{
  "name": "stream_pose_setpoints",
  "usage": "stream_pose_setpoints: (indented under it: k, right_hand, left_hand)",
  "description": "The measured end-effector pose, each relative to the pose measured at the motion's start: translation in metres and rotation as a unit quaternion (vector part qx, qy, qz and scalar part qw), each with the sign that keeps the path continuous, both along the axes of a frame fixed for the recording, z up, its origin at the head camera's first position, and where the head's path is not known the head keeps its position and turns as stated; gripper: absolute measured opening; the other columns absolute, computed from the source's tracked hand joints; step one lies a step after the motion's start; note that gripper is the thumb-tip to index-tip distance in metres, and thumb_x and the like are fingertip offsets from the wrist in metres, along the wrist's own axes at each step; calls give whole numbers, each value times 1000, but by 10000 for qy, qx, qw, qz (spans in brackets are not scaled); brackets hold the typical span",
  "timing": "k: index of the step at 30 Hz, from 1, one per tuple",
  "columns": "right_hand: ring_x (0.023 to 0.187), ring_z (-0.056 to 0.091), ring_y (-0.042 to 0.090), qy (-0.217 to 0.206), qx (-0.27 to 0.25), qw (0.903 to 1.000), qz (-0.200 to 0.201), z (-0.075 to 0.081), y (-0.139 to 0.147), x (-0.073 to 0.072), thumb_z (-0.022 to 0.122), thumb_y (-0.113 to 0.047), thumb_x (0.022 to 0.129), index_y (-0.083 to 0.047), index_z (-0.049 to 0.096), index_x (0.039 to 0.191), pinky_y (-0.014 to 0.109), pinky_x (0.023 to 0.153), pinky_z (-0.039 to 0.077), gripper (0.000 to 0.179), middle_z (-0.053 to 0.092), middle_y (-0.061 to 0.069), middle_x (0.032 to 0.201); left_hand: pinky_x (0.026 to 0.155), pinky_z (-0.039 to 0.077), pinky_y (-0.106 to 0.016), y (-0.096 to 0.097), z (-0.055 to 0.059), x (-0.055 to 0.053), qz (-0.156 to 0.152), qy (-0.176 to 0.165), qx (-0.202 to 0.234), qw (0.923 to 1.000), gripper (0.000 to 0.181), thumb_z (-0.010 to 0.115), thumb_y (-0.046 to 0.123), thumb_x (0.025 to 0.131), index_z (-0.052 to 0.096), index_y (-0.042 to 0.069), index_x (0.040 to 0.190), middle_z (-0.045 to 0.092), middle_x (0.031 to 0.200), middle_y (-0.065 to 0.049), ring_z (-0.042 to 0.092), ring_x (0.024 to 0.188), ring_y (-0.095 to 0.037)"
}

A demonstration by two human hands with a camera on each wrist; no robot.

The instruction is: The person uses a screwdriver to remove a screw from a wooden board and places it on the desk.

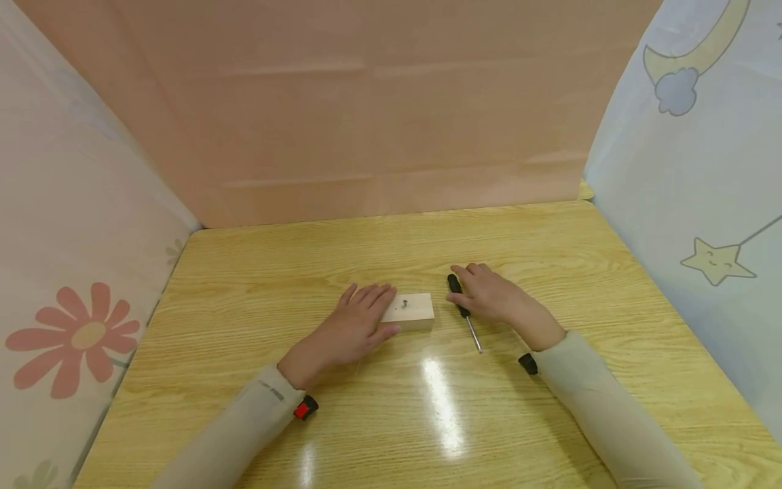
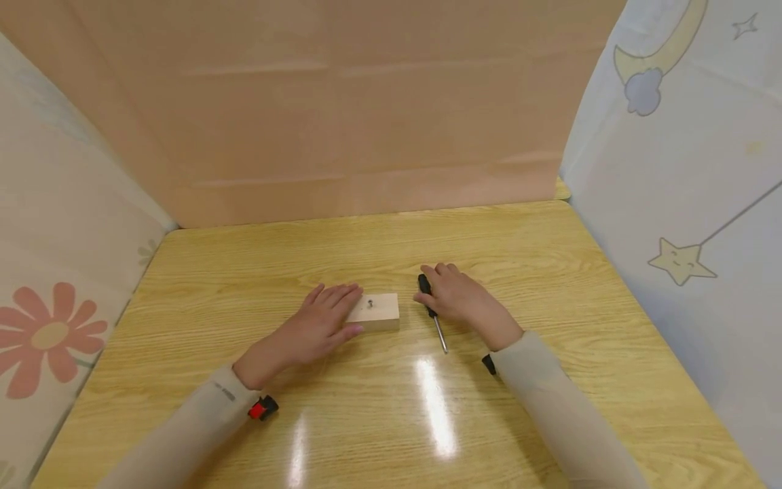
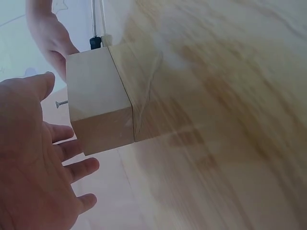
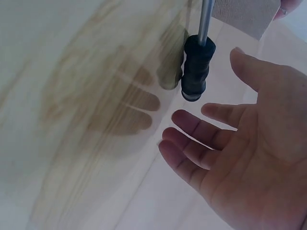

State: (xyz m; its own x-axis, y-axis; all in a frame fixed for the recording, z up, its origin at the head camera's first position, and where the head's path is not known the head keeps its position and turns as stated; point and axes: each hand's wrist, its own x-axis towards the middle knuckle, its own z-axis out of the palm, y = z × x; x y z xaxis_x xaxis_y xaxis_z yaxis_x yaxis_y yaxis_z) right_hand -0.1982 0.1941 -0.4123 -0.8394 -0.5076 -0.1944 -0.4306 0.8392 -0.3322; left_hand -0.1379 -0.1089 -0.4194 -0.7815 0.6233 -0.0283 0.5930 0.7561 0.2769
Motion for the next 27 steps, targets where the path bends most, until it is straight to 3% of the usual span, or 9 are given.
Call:
stream_pose_setpoints:
  k: [16,27]
  right_hand:
    - [139,40,49,-556,461,9974,-81,2,-13,-5,53,-40,106,7,25,156,59,109,40,74,37,35,151]
    - [129,54,43,-768,785,9939,-64,4,-21,-12,52,-32,107,11,26,153,54,103,47,68,49,34,143]
  left_hand:
    - [122,13,-59,7,-7,-6,54,-154,-104,9998,76,34,59,106,22,9,162,31,164,-9,30,150,-29]
    - [122,15,-58,13,-7,-11,84,-269,-308,9991,76,33,60,105,22,10,162,32,163,-8,29,150,-26]
